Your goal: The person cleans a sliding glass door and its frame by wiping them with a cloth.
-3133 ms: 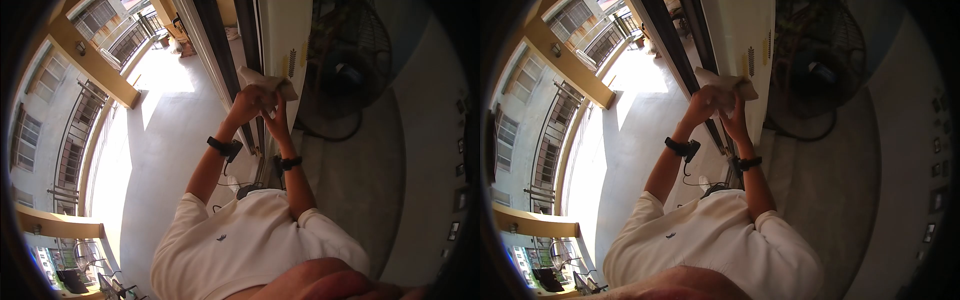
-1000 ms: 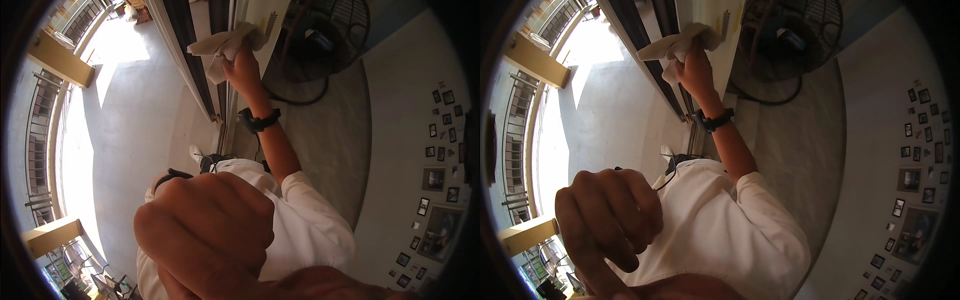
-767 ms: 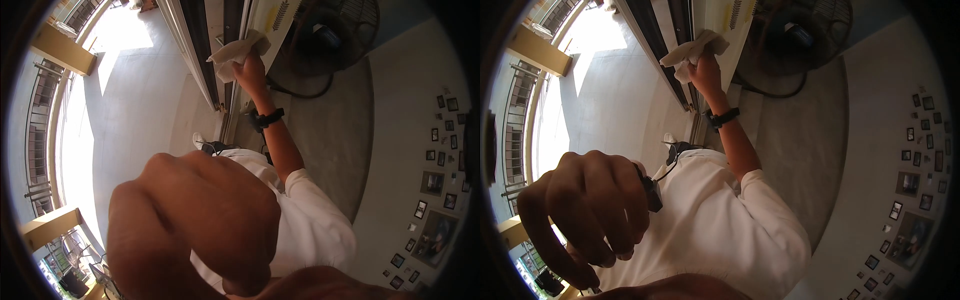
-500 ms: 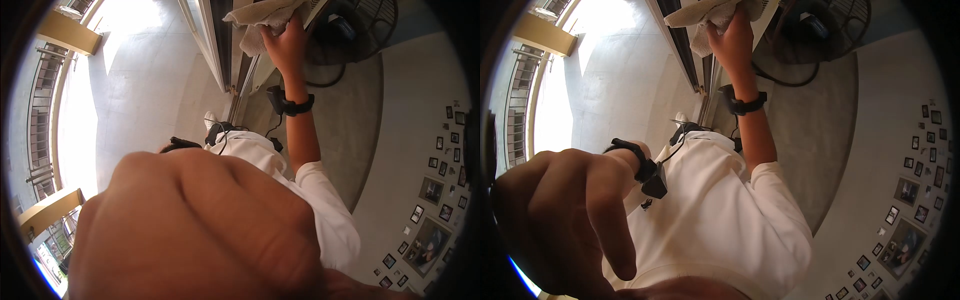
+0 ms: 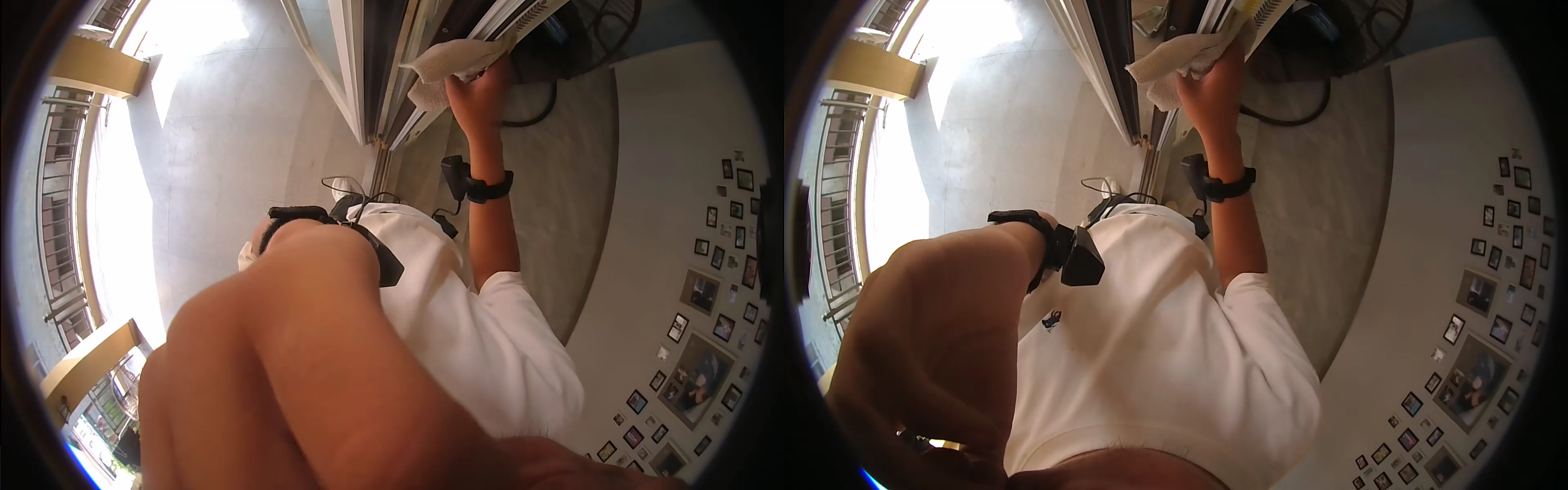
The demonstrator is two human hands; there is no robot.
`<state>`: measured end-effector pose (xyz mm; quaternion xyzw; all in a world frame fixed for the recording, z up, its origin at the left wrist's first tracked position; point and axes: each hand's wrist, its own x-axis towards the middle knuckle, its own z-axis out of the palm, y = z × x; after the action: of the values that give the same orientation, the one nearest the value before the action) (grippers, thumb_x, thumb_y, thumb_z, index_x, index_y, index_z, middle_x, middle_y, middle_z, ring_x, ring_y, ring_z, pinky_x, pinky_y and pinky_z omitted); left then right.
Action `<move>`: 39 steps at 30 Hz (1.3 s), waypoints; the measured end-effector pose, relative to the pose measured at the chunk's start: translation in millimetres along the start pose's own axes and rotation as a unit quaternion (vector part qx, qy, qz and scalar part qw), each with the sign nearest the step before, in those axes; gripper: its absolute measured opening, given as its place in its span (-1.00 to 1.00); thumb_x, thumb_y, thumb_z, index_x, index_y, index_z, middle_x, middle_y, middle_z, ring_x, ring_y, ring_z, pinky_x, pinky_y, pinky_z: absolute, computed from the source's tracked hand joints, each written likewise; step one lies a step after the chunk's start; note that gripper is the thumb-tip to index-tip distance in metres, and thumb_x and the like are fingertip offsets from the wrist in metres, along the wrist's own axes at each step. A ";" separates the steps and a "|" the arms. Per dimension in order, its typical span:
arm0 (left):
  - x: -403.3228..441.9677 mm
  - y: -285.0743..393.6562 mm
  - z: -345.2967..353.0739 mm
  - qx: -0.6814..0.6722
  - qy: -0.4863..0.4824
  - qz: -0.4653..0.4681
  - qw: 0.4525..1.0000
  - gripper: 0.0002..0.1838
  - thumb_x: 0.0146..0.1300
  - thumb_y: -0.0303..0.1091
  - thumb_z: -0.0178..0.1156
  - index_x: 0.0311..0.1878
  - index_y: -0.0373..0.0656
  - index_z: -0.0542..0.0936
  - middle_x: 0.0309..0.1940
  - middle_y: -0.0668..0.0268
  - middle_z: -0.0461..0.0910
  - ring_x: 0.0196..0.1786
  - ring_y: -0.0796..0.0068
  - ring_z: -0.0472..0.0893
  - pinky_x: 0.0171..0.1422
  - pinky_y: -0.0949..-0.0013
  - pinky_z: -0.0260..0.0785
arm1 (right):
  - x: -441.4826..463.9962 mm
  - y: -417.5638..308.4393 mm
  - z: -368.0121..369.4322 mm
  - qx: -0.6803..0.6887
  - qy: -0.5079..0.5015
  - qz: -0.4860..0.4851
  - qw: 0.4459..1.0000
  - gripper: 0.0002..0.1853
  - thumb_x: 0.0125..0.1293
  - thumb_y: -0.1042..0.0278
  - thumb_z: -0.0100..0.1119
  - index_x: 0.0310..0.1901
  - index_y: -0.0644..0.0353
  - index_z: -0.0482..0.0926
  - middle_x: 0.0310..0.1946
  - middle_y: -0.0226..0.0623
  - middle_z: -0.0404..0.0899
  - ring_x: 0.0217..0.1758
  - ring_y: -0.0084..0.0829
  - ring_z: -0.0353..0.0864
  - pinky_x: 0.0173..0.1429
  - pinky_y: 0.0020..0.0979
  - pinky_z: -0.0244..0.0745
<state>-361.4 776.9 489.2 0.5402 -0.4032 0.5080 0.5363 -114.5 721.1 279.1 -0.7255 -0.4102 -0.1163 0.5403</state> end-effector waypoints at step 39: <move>-28.8 -12.0 -78.2 -0.080 0.057 -0.044 0.994 -0.81 0.07 -0.38 0.41 -0.45 -0.04 0.53 -0.51 0.45 0.47 -0.48 0.62 0.46 -0.41 0.52 0.36 | 20.0 -61.5 100.9 -0.180 0.055 -0.249 0.950 -0.40 0.12 0.38 0.42 0.25 0.10 0.53 0.09 -0.06 0.31 0.14 -0.07 0.38 0.26 -0.15 0.36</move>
<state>-363.3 852.3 451.8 0.4824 -0.3874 0.4802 0.6218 -173.8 824.1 294.4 -0.6780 -0.5193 -0.3589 0.3765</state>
